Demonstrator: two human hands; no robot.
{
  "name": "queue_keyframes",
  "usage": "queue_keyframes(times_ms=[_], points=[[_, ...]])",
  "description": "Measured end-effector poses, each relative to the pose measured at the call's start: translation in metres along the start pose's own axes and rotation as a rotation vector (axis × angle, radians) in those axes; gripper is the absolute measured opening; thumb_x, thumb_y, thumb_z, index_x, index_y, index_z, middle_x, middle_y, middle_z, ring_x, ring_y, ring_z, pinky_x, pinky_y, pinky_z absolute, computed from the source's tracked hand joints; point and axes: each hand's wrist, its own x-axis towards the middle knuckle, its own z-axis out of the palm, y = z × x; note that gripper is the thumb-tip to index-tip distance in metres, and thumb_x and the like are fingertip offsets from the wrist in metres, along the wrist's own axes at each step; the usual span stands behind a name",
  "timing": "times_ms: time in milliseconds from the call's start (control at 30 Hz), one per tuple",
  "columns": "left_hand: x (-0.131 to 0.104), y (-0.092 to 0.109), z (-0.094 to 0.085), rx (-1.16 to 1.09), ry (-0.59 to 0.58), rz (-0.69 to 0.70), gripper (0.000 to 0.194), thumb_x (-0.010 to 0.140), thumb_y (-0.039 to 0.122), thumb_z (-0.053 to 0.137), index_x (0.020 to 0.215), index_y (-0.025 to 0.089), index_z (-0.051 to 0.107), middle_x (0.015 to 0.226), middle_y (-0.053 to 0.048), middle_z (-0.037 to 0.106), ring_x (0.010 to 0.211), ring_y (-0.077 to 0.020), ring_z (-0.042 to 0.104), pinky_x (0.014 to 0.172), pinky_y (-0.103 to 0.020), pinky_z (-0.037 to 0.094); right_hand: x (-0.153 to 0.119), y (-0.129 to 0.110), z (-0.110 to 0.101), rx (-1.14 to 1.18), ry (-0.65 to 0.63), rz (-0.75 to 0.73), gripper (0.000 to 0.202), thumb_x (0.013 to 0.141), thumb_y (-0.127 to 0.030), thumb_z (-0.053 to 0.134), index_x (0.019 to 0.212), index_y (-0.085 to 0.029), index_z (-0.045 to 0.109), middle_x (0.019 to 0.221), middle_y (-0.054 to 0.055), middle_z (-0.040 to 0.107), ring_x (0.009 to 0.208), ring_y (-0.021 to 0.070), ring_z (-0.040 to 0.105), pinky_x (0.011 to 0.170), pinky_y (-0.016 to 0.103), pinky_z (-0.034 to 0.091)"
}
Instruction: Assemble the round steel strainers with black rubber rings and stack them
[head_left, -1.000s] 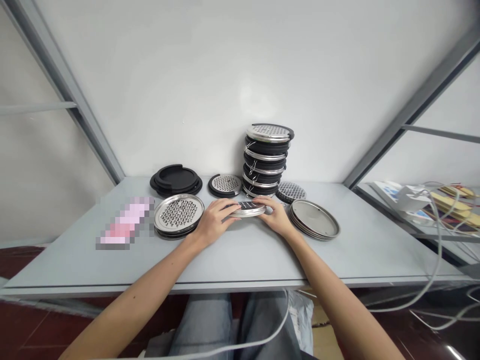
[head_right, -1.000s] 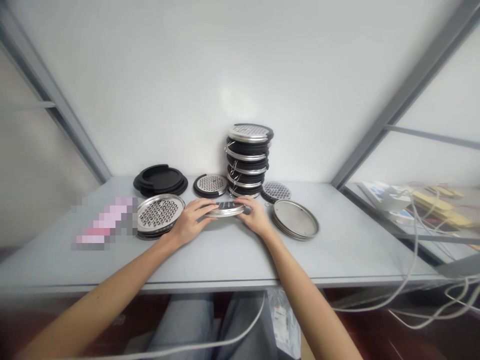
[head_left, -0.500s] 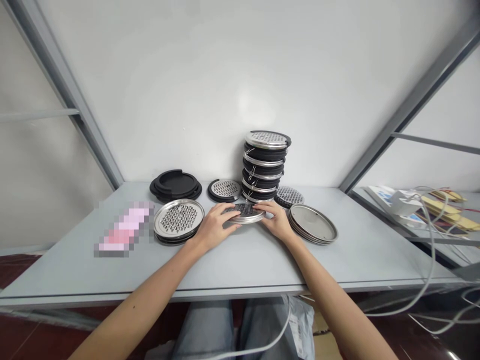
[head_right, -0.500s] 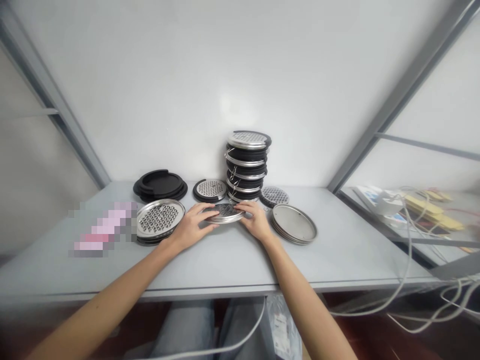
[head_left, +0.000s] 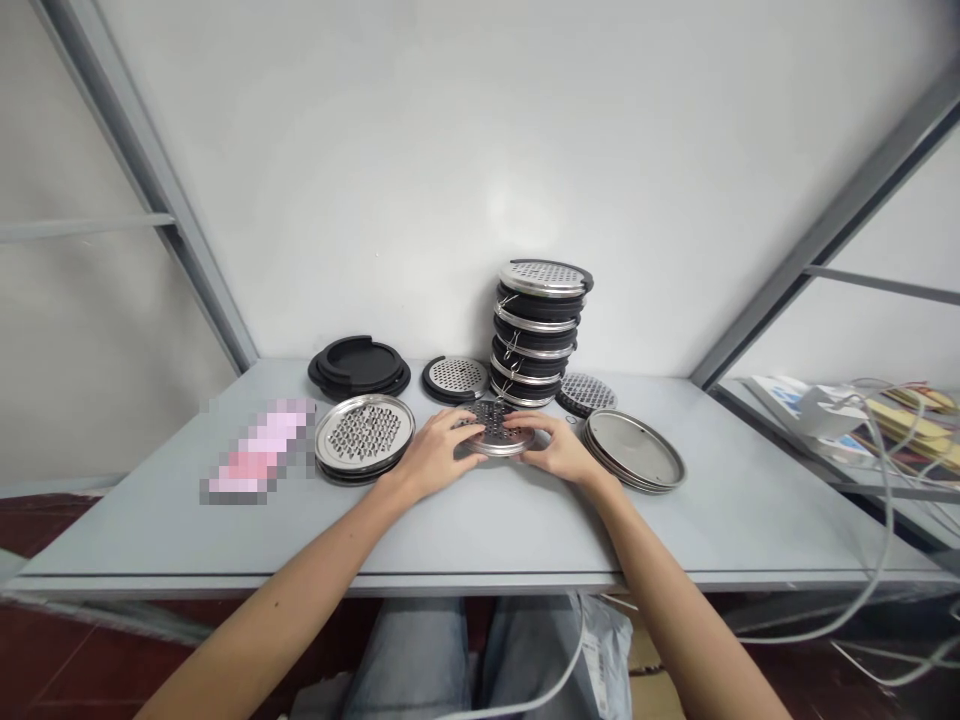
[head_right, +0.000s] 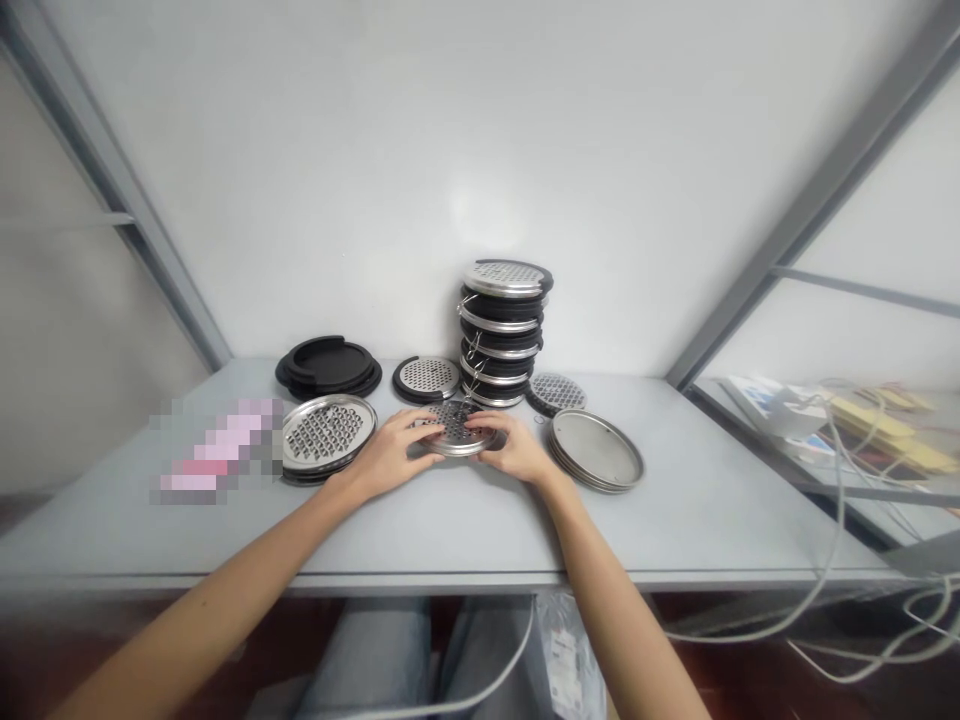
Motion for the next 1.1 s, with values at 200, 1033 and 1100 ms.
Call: queue_keyframes(times_ms=[200, 1033, 1100], points=[[-0.001, 0.005, -0.001, -0.058, 0.030, 0.028, 0.030, 0.085, 0.026, 0.064, 0.114, 0.020, 0.065, 0.118, -0.009, 0.063, 0.110, -0.0230, 0.059, 0.098, -0.042, 0.049, -0.007, 0.013, -0.010, -0.105, -0.042, -0.016, 0.062, 0.059, 0.000, 0.049, 0.115, -0.021, 0.068, 0.123, 0.007, 0.066, 0.127, 0.0259, 0.051, 0.111, 0.047, 0.035], [0.006, -0.117, -0.141, 0.539, -0.328, -0.422, 0.034, 0.086, 0.026, 0.046, 0.109, 0.017, 0.069, 0.116, -0.009, 0.068, 0.108, -0.0257, 0.062, 0.093, -0.034, 0.046, -0.002, 0.003, 0.013, -0.207, 0.049, -0.021, 0.031, 0.093, -0.037, 0.047, 0.107, -0.020, 0.069, 0.115, 0.010, 0.069, 0.109, 0.0258, 0.062, 0.098, 0.043, 0.046], [0.007, -0.116, -0.144, 0.546, -0.333, -0.406, 0.030, 0.086, 0.028, 0.048, 0.103, 0.020, 0.071, 0.111, -0.006, 0.071, 0.104, -0.0243, 0.063, 0.091, -0.033, 0.047, -0.003, 0.006, 0.011, -0.221, 0.069, 0.010, 0.030, 0.093, -0.037, 0.048, 0.105, -0.019, 0.069, 0.111, 0.010, 0.070, 0.105, 0.0262, 0.063, 0.095, 0.044, 0.047]])
